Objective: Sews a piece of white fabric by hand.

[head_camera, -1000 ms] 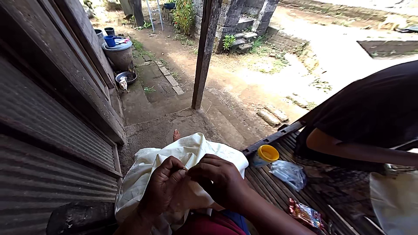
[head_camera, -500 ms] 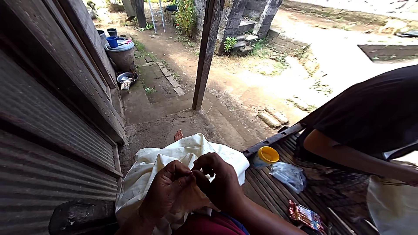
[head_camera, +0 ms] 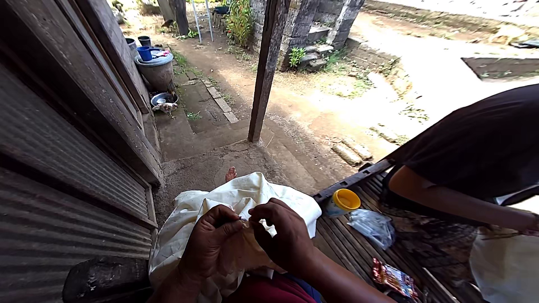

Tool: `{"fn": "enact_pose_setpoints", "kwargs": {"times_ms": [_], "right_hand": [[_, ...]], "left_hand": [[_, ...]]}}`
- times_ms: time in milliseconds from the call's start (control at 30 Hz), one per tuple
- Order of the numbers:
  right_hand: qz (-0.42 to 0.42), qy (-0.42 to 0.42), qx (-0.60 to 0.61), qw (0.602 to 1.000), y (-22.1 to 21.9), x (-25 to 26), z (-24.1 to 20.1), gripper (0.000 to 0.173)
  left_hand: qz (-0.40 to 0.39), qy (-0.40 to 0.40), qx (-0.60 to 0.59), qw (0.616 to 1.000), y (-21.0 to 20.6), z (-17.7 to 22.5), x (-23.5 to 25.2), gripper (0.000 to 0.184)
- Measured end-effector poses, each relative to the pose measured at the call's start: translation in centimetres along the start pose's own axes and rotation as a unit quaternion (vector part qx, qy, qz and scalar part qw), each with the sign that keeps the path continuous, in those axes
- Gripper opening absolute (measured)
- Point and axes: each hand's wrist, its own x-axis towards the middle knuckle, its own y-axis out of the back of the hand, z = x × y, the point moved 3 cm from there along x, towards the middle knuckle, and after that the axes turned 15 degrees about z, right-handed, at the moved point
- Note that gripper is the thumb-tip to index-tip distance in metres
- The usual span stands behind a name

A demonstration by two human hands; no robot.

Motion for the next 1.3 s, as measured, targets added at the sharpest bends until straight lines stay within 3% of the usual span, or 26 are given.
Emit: {"fn": "enact_pose_setpoints", "kwargs": {"times_ms": [133,300,433,500,567,667,700,800,833,900,967,1033,1133,1233,1300], "right_hand": [[-0.030,-0.052,0.100,0.993,0.8,0.4,-0.9,0.018],[-0.031,-0.078,0.029,0.996,0.6,0.5,0.2,0.025],[-0.097,-0.199,0.242,0.945,1.8,0.9,-0.3,0.035],[-0.112,-0.216,0.180,0.953,3.2,1.6,0.3,0.045],[-0.141,-0.236,0.037,0.961,4.9,1.4,2.1,0.055],[-0.260,-0.311,-0.117,0.907,6.3,-0.8,5.4,0.068],[-0.300,-0.336,-0.145,0.881,6.2,-1.8,6.2,0.065],[-0.337,-0.355,-0.189,0.852,6.0,-3.7,7.8,0.023],[-0.310,-0.357,-0.191,0.860,6.2,-3.3,8.0,0.022],[-0.170,-0.322,-0.208,0.908,7.0,-1.1,7.7,0.022],[0.007,-0.224,-0.216,0.950,7.4,1.6,7.3,0.016],[0.066,-0.142,-0.186,0.970,6.8,4.6,6.7,0.020],[-0.083,-0.153,-0.206,0.963,4.6,7.6,5.9,0.042],[-0.187,-0.177,-0.193,0.947,4.3,7.4,4.8,0.034],[-0.207,-0.143,-0.096,0.963,6.4,6.1,3.2,0.035]], "left_hand": [[0.030,0.010,-0.004,0.999,0.4,0.0,0.5,0.011],[-0.054,-0.023,0.057,0.997,0.0,0.1,0.2,0.009],[-0.035,-0.059,0.085,0.994,0.3,0.4,0.6,0.008],[-0.005,-0.088,0.102,0.991,0.6,1.2,1.0,0.011],[0.025,-0.119,0.109,0.987,1.0,2.2,1.5,0.013],[0.046,-0.138,0.099,0.984,1.8,3.4,1.7,0.014],[0.046,-0.138,0.096,0.985,1.9,3.6,1.7,0.014],[0.032,-0.136,0.094,0.986,2.3,3.8,1.4,0.011],[0.025,-0.135,0.091,0.986,2.4,3.8,1.2,0.010],[0.008,-0.133,0.091,0.987,2.4,3.9,0.8,0.009],[-0.019,-0.129,0.094,0.987,2.2,4.1,0.3,0.010],[-0.049,-0.114,0.066,0.990,1.7,4.0,-0.2,0.009],[-0.027,-0.073,-0.026,0.997,1.5,3.6,-0.8,0.010],[0.094,-0.057,-0.059,0.992,2.2,3.4,-0.3,0.021],[0.169,-0.051,-0.049,0.983,3.1,3.2,0.3,0.028]]}}
